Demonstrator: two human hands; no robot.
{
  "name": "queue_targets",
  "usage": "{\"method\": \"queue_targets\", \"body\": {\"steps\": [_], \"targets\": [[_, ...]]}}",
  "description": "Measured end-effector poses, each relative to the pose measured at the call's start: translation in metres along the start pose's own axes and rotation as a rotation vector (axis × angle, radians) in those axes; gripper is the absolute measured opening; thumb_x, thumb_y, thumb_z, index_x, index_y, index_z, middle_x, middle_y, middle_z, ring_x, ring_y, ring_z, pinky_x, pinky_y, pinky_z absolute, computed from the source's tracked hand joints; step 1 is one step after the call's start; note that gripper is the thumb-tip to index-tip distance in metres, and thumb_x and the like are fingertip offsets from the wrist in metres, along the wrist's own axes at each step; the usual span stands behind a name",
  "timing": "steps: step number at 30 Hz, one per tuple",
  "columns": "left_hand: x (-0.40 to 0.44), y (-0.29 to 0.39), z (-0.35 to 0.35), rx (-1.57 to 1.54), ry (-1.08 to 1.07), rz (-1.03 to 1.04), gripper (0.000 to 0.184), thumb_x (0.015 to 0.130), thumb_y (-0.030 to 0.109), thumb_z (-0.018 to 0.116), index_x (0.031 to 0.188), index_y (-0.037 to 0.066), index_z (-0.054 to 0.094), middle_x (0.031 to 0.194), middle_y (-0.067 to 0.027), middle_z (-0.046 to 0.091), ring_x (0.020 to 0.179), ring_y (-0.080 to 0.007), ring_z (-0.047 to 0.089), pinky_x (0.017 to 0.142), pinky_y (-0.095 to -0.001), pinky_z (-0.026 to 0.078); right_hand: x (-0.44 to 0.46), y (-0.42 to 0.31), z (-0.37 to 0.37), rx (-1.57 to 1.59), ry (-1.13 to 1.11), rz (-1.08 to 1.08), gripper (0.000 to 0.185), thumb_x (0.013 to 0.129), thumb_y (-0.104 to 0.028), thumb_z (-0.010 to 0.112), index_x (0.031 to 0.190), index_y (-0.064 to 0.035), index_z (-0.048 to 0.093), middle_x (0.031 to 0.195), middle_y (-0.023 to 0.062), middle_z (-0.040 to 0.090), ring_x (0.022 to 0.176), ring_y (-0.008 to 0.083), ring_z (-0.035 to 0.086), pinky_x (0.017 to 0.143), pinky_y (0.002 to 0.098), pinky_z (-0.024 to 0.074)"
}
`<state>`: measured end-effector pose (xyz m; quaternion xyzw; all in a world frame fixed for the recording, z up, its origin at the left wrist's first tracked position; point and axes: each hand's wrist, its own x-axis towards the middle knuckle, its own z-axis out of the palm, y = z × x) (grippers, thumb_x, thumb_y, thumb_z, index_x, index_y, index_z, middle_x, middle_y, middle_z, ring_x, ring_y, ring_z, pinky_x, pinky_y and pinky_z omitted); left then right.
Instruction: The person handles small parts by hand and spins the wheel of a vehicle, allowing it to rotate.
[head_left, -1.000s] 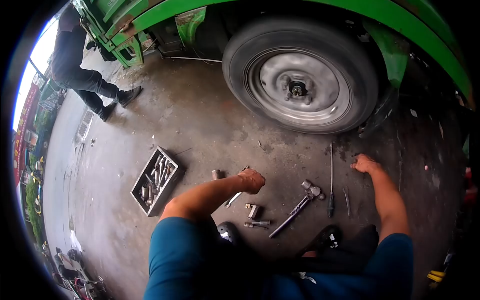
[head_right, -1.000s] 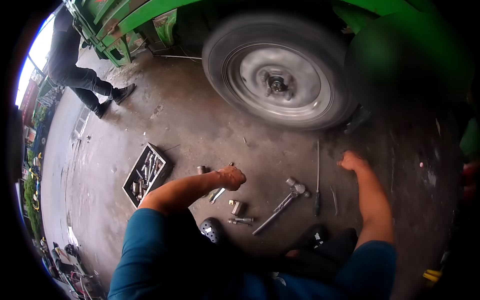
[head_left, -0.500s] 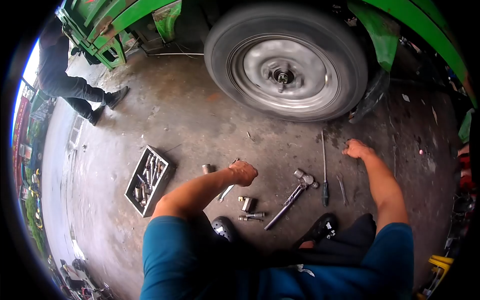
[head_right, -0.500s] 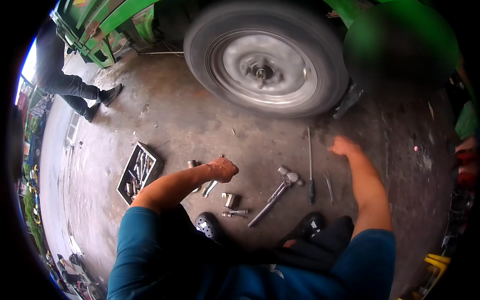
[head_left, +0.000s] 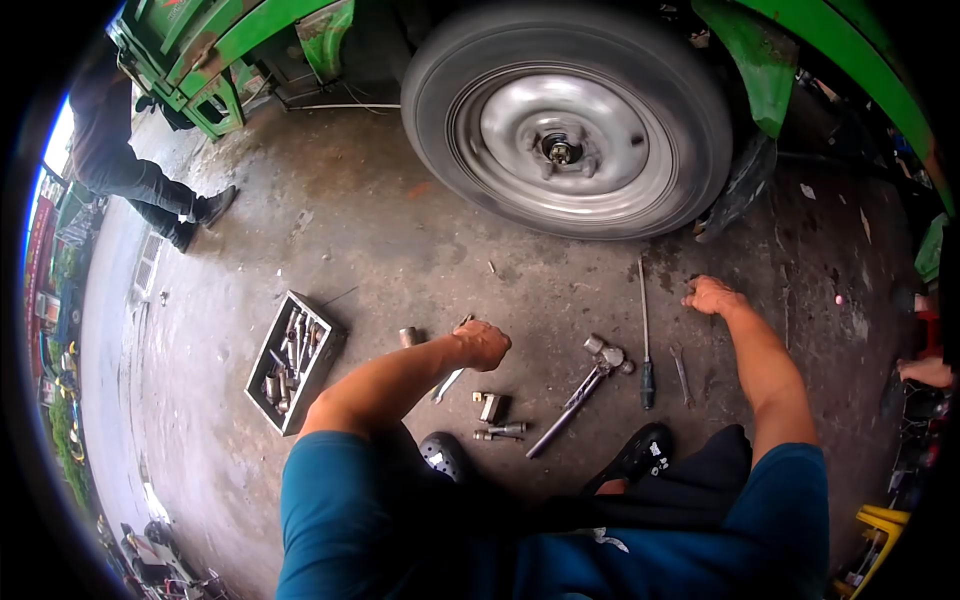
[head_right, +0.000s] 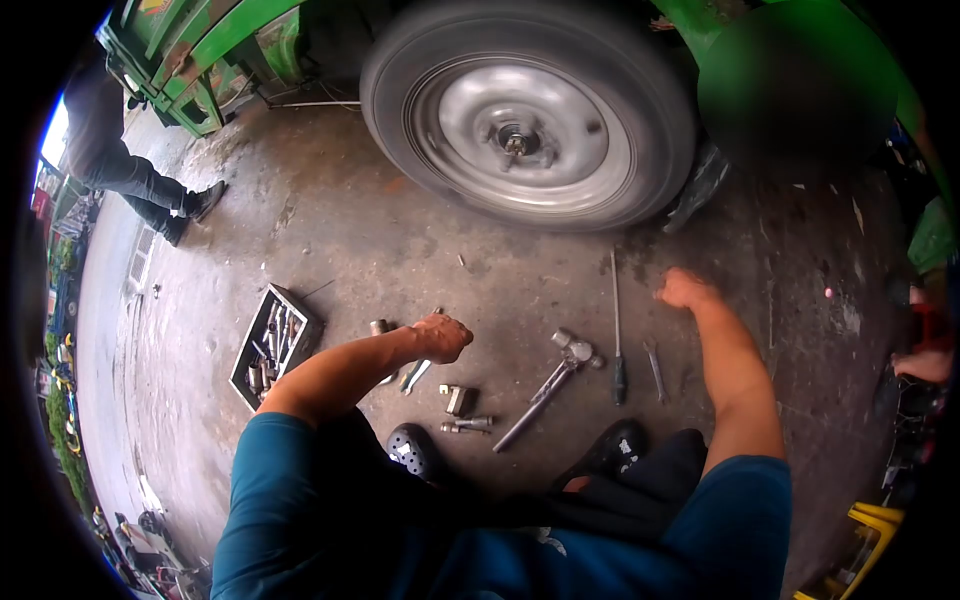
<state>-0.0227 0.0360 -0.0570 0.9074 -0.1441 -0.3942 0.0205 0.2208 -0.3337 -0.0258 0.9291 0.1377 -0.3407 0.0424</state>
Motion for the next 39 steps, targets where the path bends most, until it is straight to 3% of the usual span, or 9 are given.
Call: {"method": "queue_targets", "body": {"steps": [7, 13, 28, 31, 39], "targets": [[0.006, -0.003, 0.006, -0.018, 0.015, -0.015, 0.033, 0.082, 0.006, 0.050, 0.113, 0.005, 0.061, 0.117, -0.0157, 0.061, 0.114, -0.0326, 0.057, 0.093, -0.0424, 0.048, 0.008, 0.003, 0.004, -0.034, -0.001, -0.027, 0.059, 0.083, -0.037, 0.065, 0.130, -0.0048, 0.054, 0.135, 0.0169, 0.051, 0.129, 0.0322, 0.045, 0.106, 0.0394, 0.0368], [0.001, -0.003, 0.006, -0.004, 0.115, 0.045, 0.027, 0.082, 0.007, 0.052, 0.104, -0.001, 0.065, 0.110, -0.0205, 0.065, 0.108, -0.0345, 0.061, 0.089, -0.0413, 0.051, 0.006, -0.001, 0.001, -0.044, -0.014, -0.026, 0.059, 0.083, -0.038, 0.065, 0.131, -0.0042, 0.053, 0.136, 0.0166, 0.050, 0.130, 0.0315, 0.044, 0.107, 0.0389, 0.0357], [-0.002, -0.002, -0.004, 0.036, -0.039, 0.070, 0.025, 0.083, 0.007, 0.054, 0.105, 0.001, 0.066, 0.107, -0.0204, 0.066, 0.104, -0.0350, 0.063, 0.085, -0.0421, 0.052, 0.005, -0.006, -0.002, -0.051, -0.063, 0.007, 0.062, 0.082, -0.037, 0.065, 0.133, -0.0049, 0.052, 0.139, 0.0155, 0.048, 0.130, 0.0303, 0.043, 0.107, 0.0382, 0.0360], [0.001, -0.003, 0.005, -0.007, 0.027, 0.017, 0.024, 0.077, 0.003, 0.052, 0.097, 0.004, 0.065, 0.102, -0.0174, 0.066, 0.103, -0.0358, 0.063, 0.083, -0.0425, 0.052, 0.003, -0.008, -0.005, -0.032, -0.079, 0.014, 0.063, 0.081, -0.037, 0.066, 0.133, -0.0053, 0.051, 0.139, 0.0152, 0.048, 0.130, 0.0299, 0.043, 0.107, 0.0382, 0.0356], [-0.001, -0.003, 0.001, 0.065, -0.017, 0.055, 0.023, 0.078, 0.006, 0.054, 0.098, 0.002, 0.065, 0.100, -0.0179, 0.067, 0.099, -0.0356, 0.064, 0.081, -0.0431, 0.053, 0.004, -0.007, 0.000, -0.029, -0.033, 0.030, 0.064, 0.082, -0.038, 0.066, 0.135, -0.0065, 0.049, 0.141, 0.0131, 0.046, 0.132, 0.0288, 0.042, 0.109, 0.0380, 0.0338]]}}
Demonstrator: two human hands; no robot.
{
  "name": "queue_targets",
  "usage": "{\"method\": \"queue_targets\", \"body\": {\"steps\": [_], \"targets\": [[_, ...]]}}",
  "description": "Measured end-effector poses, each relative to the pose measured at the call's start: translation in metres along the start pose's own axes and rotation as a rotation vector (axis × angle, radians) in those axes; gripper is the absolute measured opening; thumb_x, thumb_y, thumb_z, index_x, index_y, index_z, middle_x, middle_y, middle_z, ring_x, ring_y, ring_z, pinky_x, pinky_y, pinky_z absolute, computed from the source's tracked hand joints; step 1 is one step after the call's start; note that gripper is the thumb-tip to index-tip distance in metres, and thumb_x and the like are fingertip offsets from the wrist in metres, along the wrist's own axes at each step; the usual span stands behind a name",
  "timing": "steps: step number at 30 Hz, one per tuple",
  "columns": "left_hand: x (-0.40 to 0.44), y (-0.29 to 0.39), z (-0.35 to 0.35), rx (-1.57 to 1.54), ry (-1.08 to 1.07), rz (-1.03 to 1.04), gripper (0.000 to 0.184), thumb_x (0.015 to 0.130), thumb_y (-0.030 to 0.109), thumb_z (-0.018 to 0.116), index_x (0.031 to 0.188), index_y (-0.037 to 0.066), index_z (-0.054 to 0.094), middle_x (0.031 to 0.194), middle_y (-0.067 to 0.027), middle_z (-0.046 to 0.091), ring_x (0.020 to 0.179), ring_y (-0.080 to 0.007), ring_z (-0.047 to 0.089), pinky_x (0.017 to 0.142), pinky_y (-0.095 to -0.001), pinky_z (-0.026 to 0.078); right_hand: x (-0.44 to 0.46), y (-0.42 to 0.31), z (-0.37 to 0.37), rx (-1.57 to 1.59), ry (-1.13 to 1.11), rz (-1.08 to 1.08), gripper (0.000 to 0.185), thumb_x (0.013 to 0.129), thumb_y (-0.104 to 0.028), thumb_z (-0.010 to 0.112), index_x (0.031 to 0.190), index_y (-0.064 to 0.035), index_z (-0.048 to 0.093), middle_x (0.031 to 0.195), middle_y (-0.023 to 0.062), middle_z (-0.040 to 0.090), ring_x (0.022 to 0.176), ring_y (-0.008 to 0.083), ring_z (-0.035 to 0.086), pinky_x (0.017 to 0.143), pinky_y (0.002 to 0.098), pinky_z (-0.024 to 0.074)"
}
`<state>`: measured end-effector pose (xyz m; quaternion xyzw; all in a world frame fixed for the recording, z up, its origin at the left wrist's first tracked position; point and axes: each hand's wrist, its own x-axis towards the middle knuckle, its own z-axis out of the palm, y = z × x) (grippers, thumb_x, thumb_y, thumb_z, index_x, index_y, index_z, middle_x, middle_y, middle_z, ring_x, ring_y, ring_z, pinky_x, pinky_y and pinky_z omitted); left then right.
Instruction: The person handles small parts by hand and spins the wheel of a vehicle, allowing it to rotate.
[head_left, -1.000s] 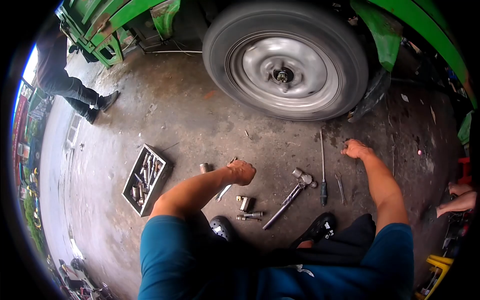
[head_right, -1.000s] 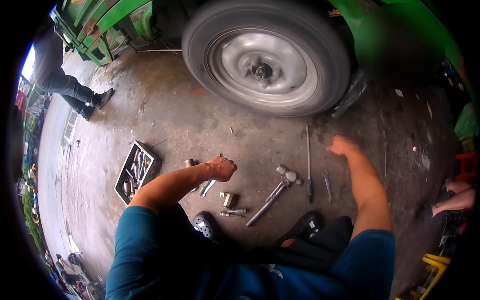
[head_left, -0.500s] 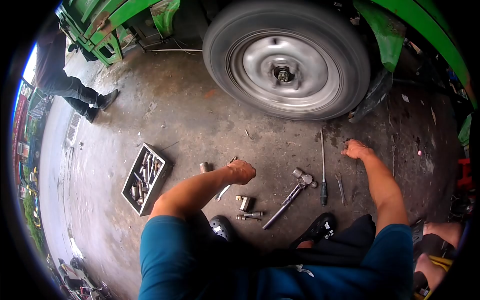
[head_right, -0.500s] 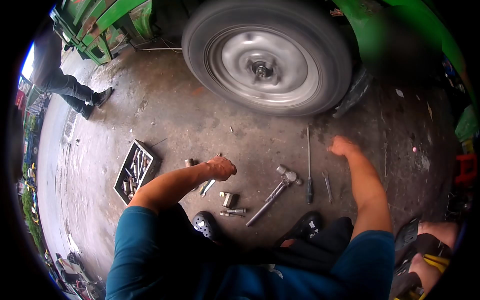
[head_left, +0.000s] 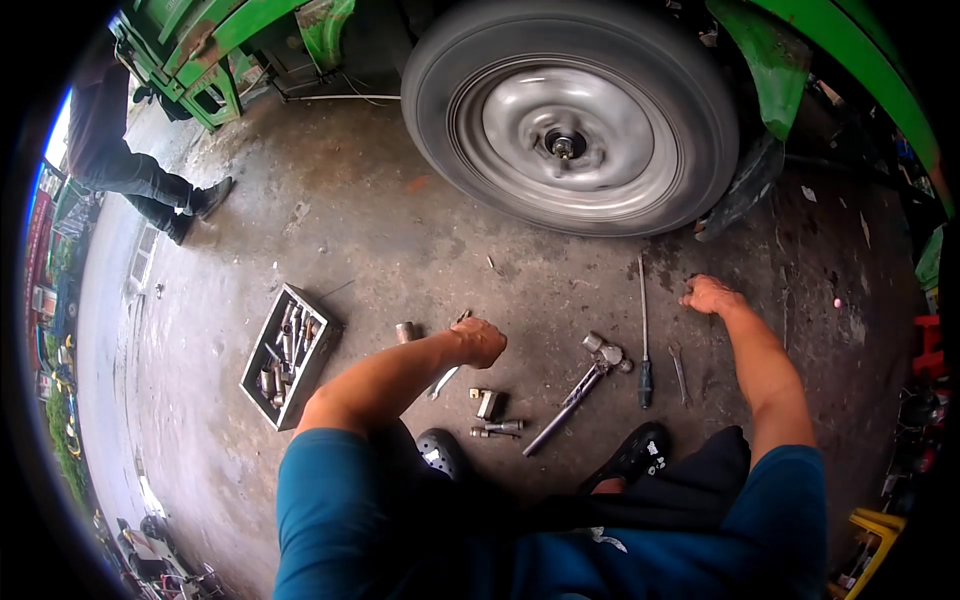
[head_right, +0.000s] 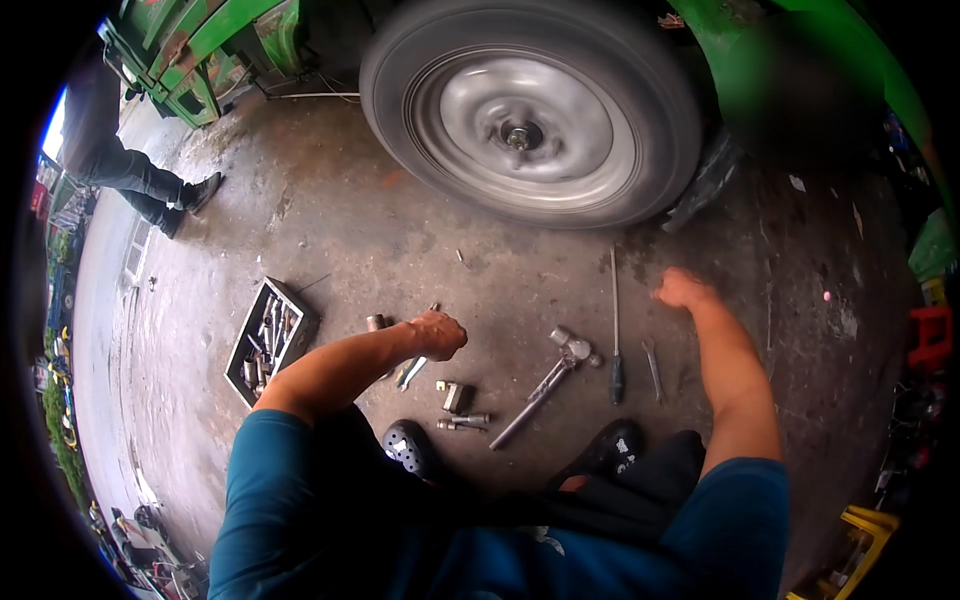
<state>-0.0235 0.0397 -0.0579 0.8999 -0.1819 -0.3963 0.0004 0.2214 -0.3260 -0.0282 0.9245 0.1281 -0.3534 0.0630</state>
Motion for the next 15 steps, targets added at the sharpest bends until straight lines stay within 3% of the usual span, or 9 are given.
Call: {"method": "queue_targets", "body": {"steps": [15], "targets": [[-0.0015, 0.0000, -0.0025, 0.012, -0.008, 0.004, 0.021, 0.079, 0.006, 0.057, 0.098, 0.002, 0.065, 0.100, -0.0177, 0.067, 0.099, -0.0342, 0.065, 0.080, -0.0416, 0.053, 0.0046, 0.0041, 0.0040, -0.016, 0.018, -0.044, 0.061, 0.083, -0.038, 0.065, 0.133, -0.0064, 0.052, 0.139, 0.0139, 0.048, 0.131, 0.0298, 0.043, 0.108, 0.0387, 0.0346]]}}
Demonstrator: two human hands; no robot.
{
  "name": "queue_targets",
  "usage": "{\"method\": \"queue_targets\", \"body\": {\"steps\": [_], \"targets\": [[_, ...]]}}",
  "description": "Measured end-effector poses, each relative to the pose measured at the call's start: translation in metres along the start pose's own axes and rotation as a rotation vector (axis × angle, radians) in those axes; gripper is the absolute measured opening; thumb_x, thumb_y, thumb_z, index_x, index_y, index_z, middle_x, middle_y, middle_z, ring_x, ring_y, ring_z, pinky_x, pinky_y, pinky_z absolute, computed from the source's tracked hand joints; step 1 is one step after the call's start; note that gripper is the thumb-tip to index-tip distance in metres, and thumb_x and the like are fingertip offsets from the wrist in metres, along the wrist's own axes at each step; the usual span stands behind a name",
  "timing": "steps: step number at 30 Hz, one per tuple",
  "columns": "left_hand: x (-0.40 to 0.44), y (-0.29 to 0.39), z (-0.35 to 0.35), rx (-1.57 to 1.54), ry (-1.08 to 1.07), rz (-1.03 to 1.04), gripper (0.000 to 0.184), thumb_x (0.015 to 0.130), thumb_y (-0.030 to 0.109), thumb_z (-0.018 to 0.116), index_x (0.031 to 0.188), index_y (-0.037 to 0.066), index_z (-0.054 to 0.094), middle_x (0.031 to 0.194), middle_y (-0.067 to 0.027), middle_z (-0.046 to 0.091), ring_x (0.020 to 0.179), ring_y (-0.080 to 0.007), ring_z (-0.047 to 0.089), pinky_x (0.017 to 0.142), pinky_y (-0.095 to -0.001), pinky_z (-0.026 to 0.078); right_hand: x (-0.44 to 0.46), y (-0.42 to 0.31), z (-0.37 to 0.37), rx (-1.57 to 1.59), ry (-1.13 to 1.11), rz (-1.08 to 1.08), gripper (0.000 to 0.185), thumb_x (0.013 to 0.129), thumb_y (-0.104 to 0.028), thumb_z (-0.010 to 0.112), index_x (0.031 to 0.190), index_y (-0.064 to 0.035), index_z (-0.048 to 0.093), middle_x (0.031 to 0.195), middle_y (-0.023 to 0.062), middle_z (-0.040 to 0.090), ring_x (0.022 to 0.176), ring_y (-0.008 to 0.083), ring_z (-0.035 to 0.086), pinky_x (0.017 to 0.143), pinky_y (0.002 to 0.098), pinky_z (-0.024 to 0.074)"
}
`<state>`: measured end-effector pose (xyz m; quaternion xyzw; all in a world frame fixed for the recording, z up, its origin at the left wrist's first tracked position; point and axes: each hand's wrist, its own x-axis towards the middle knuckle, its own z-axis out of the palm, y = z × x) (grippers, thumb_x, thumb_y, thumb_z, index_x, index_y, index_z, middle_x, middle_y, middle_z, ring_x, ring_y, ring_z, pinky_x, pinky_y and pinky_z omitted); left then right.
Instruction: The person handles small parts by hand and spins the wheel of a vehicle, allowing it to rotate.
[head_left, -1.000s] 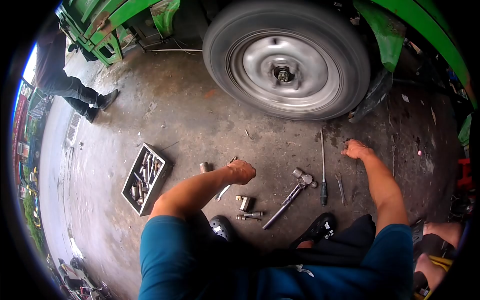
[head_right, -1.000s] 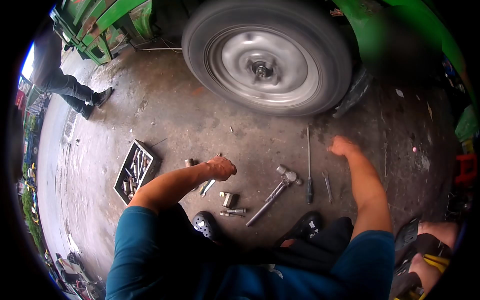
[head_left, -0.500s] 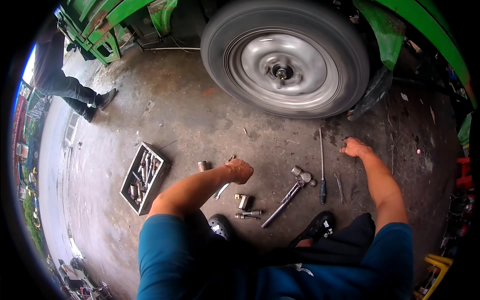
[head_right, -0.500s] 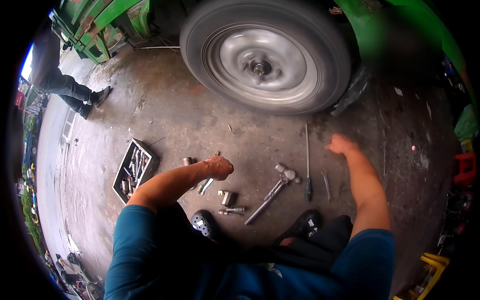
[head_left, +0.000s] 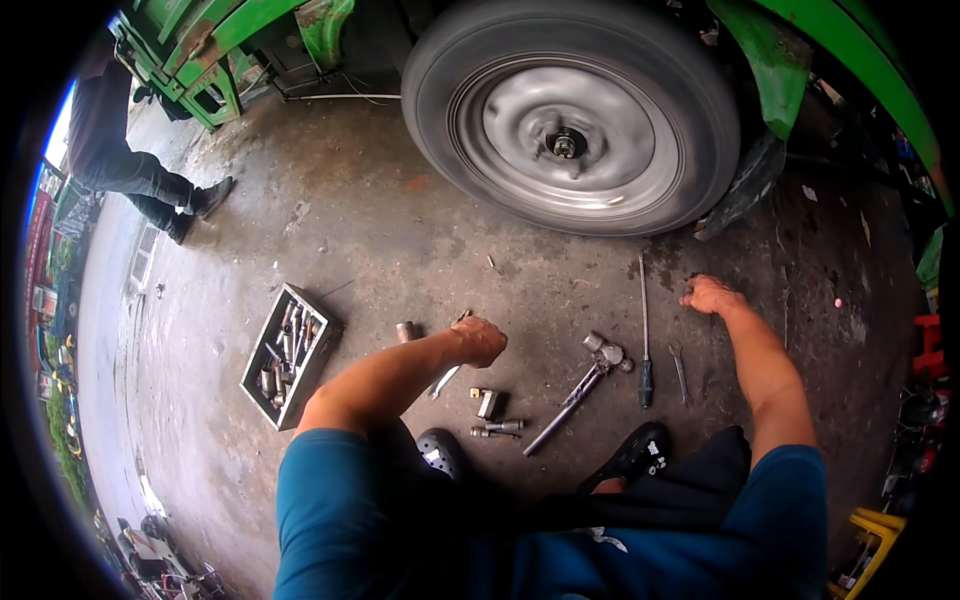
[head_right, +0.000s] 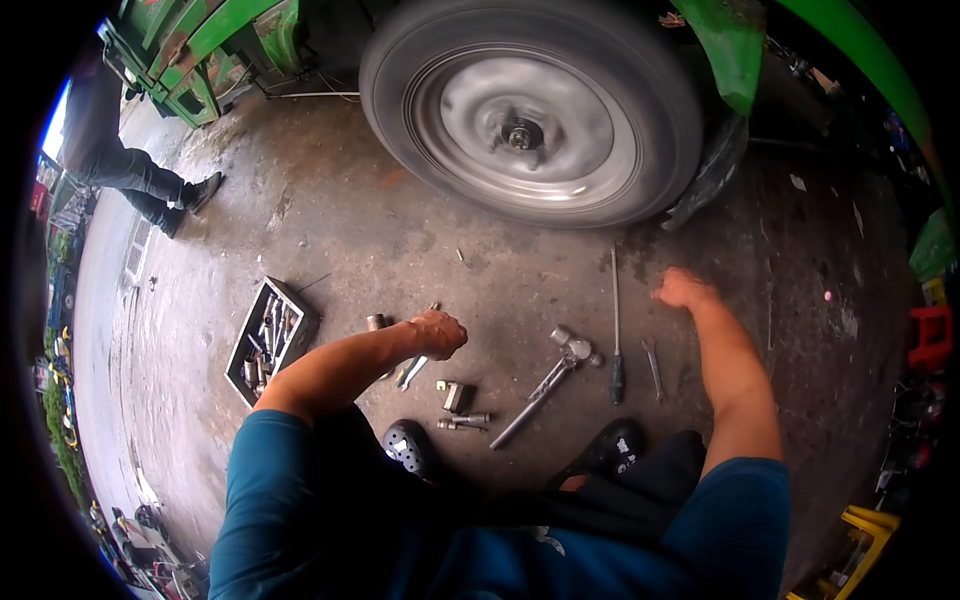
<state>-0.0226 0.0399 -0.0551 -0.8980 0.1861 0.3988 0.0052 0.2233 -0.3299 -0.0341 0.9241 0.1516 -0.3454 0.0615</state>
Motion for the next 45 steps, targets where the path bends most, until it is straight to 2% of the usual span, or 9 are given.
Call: {"method": "queue_targets", "body": {"steps": [7, 10, 15, 23, 31, 37, 45], "targets": [[0.006, -0.004, 0.007, 0.012, 0.019, 0.022, 0.020, 0.079, 0.007, 0.057, 0.097, 0.003, 0.065, 0.098, -0.0167, 0.067, 0.099, -0.0344, 0.064, 0.080, -0.0416, 0.053, -0.007, -0.008, -0.006, 0.013, -0.024, 0.033, 0.062, 0.083, -0.037, 0.065, 0.135, -0.0058, 0.050, 0.141, 0.0139, 0.047, 0.132, 0.0293, 0.041, 0.109, 0.0382, 0.0331], [0.003, -0.002, 0.002, 0.002, -0.006, 0.014, 0.022, 0.081, 0.007, 0.057, 0.100, 0.000, 0.066, 0.102, -0.0196, 0.067, 0.101, -0.0344, 0.064, 0.083, -0.0404, 0.052, -0.004, -0.005, -0.003, 0.014, -0.017, 0.034, 0.063, 0.083, -0.037, 0.065, 0.135, -0.0059, 0.049, 0.141, 0.0140, 0.046, 0.132, 0.0294, 0.041, 0.109, 0.0384, 0.0333], [0.001, -0.001, 0.000, 0.022, -0.006, 0.018, 0.022, 0.079, 0.004, 0.056, 0.098, -0.001, 0.066, 0.099, -0.0204, 0.068, 0.098, -0.0350, 0.065, 0.081, -0.0413, 0.053, -0.002, -0.004, -0.003, -0.007, -0.064, 0.033, 0.062, 0.083, -0.038, 0.065, 0.133, -0.0047, 0.051, 0.139, 0.0151, 0.048, 0.130, 0.0303, 0.043, 0.108, 0.0393, 0.0351], [-0.005, 0.005, -0.010, 0.023, -0.087, -0.035, 0.028, 0.080, 0.004, 0.054, 0.106, 0.001, 0.063, 0.104, -0.0198, 0.066, 0.103, -0.0345, 0.064, 0.082, -0.0415, 0.053, -0.004, -0.002, -0.002, 0.024, -0.029, 0.018, 0.060, 0.083, -0.038, 0.065, 0.131, -0.0029, 0.053, 0.137, 0.0161, 0.050, 0.129, 0.0304, 0.045, 0.106, 0.0394, 0.0369], [-0.008, 0.006, -0.012, 0.017, -0.049, 0.005, 0.025, 0.081, 0.006, 0.053, 0.103, 0.001, 0.064, 0.104, -0.0196, 0.067, 0.102, -0.0347, 0.064, 0.083, -0.0420, 0.053, -0.008, -0.003, -0.001, 0.012, 0.026, -0.036, 0.057, 0.083, -0.037, 0.064, 0.129, -0.0044, 0.055, 0.134, 0.0152, 0.053, 0.127, 0.0307, 0.047, 0.104, 0.0389, 0.0382], [-0.002, 0.002, -0.004, -0.005, -0.042, 0.002, 0.024, 0.081, 0.006, 0.054, 0.100, 0.001, 0.066, 0.103, -0.0194, 0.067, 0.101, -0.0342, 0.064, 0.083, -0.0417, 0.052, -0.001, 0.004, 0.000, 0.013, -0.034, -0.022, 0.057, 0.082, -0.036, 0.065, 0.128, -0.0045, 0.056, 0.133, 0.0165, 0.053, 0.126, 0.0314, 0.048, 0.104, 0.0398, 0.0388], [0.000, 0.000, -0.001, -0.010, 0.003, 0.027, 0.023, 0.081, 0.006, 0.054, 0.100, 0.001, 0.066, 0.102, -0.0200, 0.067, 0.101, -0.0343, 0.065, 0.083, -0.0414, 0.052, -0.001, 0.003, 0.003, -0.006, 0.045, -0.027, 0.055, 0.082, -0.038, 0.066, 0.125, -0.0055, 0.058, 0.130, 0.0159, 0.056, 0.124, 0.0316, 0.050, 0.103, 0.0404, 0.0400]]}}
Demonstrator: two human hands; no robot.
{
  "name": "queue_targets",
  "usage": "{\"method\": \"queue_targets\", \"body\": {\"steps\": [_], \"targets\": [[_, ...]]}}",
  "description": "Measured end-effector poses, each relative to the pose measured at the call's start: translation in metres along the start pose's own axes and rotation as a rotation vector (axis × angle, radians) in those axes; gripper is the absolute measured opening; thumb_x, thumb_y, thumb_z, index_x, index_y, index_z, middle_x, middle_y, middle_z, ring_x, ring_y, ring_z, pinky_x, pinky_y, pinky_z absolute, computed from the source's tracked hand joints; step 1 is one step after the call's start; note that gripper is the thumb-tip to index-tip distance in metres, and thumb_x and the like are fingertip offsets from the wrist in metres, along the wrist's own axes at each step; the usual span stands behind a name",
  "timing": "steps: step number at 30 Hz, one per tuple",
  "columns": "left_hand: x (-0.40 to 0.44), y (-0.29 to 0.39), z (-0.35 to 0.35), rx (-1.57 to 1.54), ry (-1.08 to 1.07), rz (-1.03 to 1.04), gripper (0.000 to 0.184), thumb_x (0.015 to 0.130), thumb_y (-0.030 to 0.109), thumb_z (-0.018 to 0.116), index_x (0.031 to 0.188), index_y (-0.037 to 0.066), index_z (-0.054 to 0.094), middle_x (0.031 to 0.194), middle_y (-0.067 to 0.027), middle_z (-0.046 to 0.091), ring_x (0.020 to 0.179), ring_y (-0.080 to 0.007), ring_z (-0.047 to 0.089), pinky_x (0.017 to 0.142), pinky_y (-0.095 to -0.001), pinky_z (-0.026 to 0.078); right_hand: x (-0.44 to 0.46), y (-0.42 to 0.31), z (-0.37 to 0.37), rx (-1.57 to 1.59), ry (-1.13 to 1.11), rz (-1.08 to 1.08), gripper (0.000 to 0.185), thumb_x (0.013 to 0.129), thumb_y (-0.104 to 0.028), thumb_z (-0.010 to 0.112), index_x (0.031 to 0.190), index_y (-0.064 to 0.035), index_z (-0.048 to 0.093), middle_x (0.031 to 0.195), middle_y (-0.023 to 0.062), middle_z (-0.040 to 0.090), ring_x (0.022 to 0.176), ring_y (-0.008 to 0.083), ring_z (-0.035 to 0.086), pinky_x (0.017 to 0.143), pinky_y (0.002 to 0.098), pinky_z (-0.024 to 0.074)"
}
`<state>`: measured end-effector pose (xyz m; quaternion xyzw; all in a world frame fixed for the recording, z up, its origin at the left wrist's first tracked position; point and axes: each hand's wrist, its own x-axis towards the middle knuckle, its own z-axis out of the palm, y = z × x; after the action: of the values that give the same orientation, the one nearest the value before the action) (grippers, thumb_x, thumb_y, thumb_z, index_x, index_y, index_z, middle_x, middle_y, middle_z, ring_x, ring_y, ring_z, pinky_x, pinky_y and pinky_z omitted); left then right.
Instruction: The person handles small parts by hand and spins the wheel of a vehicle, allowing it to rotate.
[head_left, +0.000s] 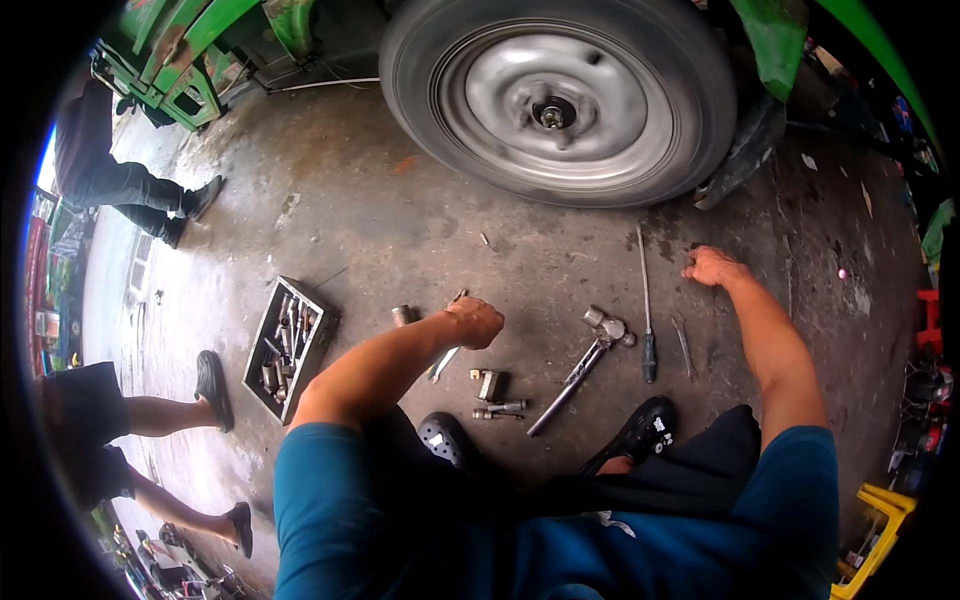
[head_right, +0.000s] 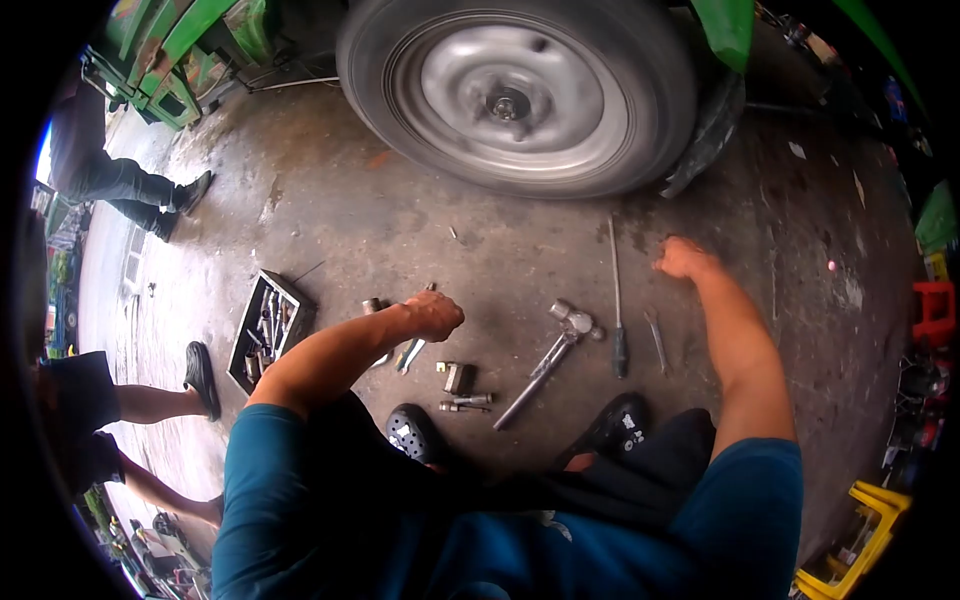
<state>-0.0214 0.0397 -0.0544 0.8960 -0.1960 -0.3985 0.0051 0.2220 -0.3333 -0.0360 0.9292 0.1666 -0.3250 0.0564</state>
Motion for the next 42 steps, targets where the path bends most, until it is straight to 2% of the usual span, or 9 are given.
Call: {"method": "queue_targets", "body": {"steps": [7, 13, 31, 40, 42], "targets": [[-0.002, 0.001, -0.004, 0.021, -0.012, -0.018, 0.023, 0.082, 0.007, 0.053, 0.100, 0.000, 0.065, 0.103, -0.0196, 0.067, 0.102, -0.0340, 0.064, 0.084, -0.0408, 0.052, -0.004, -0.007, -0.007, 0.014, -0.058, 0.054, 0.055, 0.082, -0.038, 0.065, 0.127, -0.0068, 0.057, 0.133, 0.0143, 0.054, 0.126, 0.0308, 0.048, 0.104, 0.0403, 0.0390], [-0.004, 0.003, -0.007, 0.031, -0.034, -0.018, 0.024, 0.083, 0.007, 0.052, 0.103, 0.000, 0.065, 0.106, -0.0196, 0.066, 0.104, -0.0335, 0.064, 0.085, -0.0403, 0.052, -0.002, -0.004, -0.006, 0.011, -0.032, 0.015, 0.059, 0.080, -0.038, 0.067, 0.128, -0.0051, 0.056, 0.132, 0.0170, 0.054, 0.125, 0.0315, 0.049, 0.104, 0.0394, 0.0389], [-0.002, 0.001, -0.005, 0.025, -0.026, -0.025, 0.023, 0.083, 0.008, 0.053, 0.101, 0.000, 0.066, 0.105, -0.0196, 0.067, 0.104, -0.0331, 0.064, 0.085, -0.0402, 0.052, -0.006, -0.004, -0.010, 0.035, -0.039, 0.044, 0.061, 0.082, -0.036, 0.066, 0.132, -0.0046, 0.053, 0.137, 0.0161, 0.050, 0.129, 0.0307, 0.044, 0.107, 0.0384, 0.0353], [-0.003, 0.002, -0.004, 0.027, -0.014, -0.020, 0.022, 0.083, 0.007, 0.054, 0.100, 0.000, 0.066, 0.104, -0.0189, 0.067, 0.103, -0.0328, 0.064, 0.085, -0.0396, 0.052, -0.004, 0.000, -0.007, 0.026, -0.041, 0.040, 0.055, 0.082, -0.035, 0.066, 0.127, -0.0034, 0.057, 0.131, 0.0173, 0.054, 0.125, 0.0323, 0.049, 0.104, 0.0393, 0.0387], [-0.002, 0.002, -0.004, 0.028, -0.017, -0.014, 0.022, 0.083, 0.007, 0.054, 0.100, 0.000, 0.066, 0.103, -0.0188, 0.067, 0.103, -0.0328, 0.064, 0.085, -0.0395, 0.052, 0.000, 0.003, -0.004, 0.003, -0.032, 0.040, 0.052, 0.083, -0.036, 0.065, 0.125, -0.0074, 0.059, 0.132, 0.0152, 0.054, 0.124, 0.0314, 0.049, 0.103, 0.0402, 0.0399]]}}
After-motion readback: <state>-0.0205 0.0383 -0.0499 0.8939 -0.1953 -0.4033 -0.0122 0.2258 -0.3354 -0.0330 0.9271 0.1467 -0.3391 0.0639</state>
